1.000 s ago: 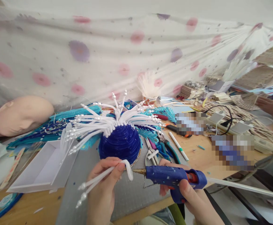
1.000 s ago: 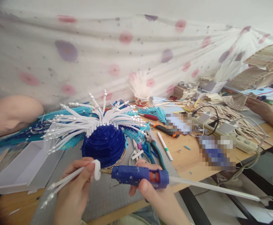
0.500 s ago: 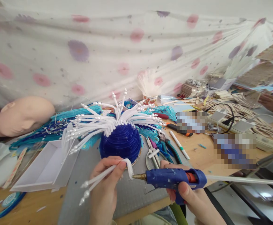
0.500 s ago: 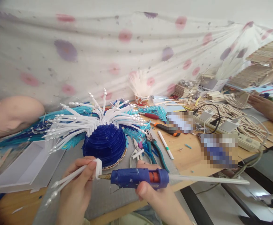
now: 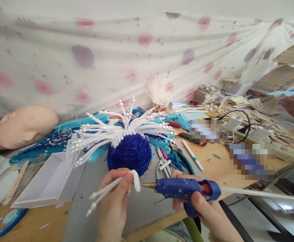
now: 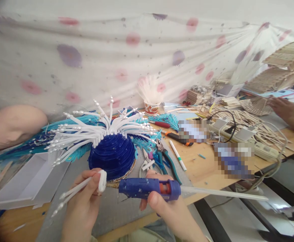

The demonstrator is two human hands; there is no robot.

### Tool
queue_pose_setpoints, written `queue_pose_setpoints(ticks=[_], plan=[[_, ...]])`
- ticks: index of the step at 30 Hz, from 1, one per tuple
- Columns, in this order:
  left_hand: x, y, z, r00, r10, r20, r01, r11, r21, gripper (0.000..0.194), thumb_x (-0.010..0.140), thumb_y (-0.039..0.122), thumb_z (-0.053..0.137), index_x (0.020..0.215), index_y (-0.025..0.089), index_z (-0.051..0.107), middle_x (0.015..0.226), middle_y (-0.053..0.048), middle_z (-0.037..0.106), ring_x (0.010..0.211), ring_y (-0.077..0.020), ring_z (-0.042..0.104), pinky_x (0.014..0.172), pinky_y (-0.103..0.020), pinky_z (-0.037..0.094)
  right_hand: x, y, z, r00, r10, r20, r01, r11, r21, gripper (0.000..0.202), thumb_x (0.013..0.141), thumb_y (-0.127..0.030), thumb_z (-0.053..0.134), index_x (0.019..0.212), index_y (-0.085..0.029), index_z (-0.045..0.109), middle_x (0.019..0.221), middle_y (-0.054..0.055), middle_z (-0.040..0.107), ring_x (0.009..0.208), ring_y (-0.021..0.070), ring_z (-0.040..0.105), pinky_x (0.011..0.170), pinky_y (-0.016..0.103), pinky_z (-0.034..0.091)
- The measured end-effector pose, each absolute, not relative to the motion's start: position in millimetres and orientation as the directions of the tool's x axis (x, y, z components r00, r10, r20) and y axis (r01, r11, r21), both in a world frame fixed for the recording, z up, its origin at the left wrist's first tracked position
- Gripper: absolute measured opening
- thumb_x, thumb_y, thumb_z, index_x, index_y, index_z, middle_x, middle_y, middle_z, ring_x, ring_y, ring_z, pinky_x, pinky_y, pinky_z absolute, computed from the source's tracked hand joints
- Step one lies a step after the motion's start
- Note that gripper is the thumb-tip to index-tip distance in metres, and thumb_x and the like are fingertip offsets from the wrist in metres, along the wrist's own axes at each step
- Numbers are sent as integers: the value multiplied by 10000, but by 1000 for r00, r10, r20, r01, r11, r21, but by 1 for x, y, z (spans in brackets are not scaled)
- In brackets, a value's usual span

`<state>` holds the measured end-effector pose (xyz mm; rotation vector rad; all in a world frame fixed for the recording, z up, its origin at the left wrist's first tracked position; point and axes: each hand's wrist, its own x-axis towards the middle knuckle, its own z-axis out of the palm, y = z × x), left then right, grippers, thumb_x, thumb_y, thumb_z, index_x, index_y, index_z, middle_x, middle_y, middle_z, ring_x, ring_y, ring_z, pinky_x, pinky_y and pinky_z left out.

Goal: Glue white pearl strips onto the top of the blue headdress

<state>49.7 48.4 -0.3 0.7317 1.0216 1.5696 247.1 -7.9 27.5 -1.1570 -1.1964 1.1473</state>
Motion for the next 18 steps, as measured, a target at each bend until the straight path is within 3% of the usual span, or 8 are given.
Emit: queue_pose_setpoints(ticks=[3, 7, 13, 18], plan=[[53, 48, 4, -263, 963, -57, -470, -76, 880, 349, 479, 413, 975, 575, 189, 725, 612, -22, 724, 400, -65, 498, 401, -189, 421, 247, -8, 28, 43, 998, 37, -39, 39, -998, 624, 709, -858, 639, 623, -242, 685, 531, 39, 639, 642, 240, 612, 896, 437, 503], [57, 47, 7, -281, 956, -80, -513, -79, 855, 343, 445, 388, 992, 562, 199, 731, 587, -9, 712, 400, -55, 501, 412, -169, 428, 246, -8, 28, 14, 1000, 17, -40, 17, -999, 660, 684, -872, 647, 546, -229, 592, 536, 22, 569, 535, 180, 534, 650, 349, 495], [59, 44, 10, -273, 953, -132, -530, -34, 848, 375, 405, 400, 1001, 549, 192, 724, 577, -11, 702, 399, -58, 496, 388, -163, 406, 243, -13, 15, 185, 981, -55, -161, -25, -987, 693, 586, -801, 797, 936, -209, 705, 488, -41, 556, 479, 147, 472, 531, 286, 411], [57, 43, 4, -232, 961, -150, -534, 3, 846, 376, 449, 412, 994, 570, 184, 721, 609, -17, 706, 422, -57, 507, 398, -161, 410, 245, -13, 13, 183, 982, -49, -124, -26, -992, 677, 605, -814, 775, 895, -207, 698, 483, -41, 535, 481, 152, 465, 575, 316, 464]])
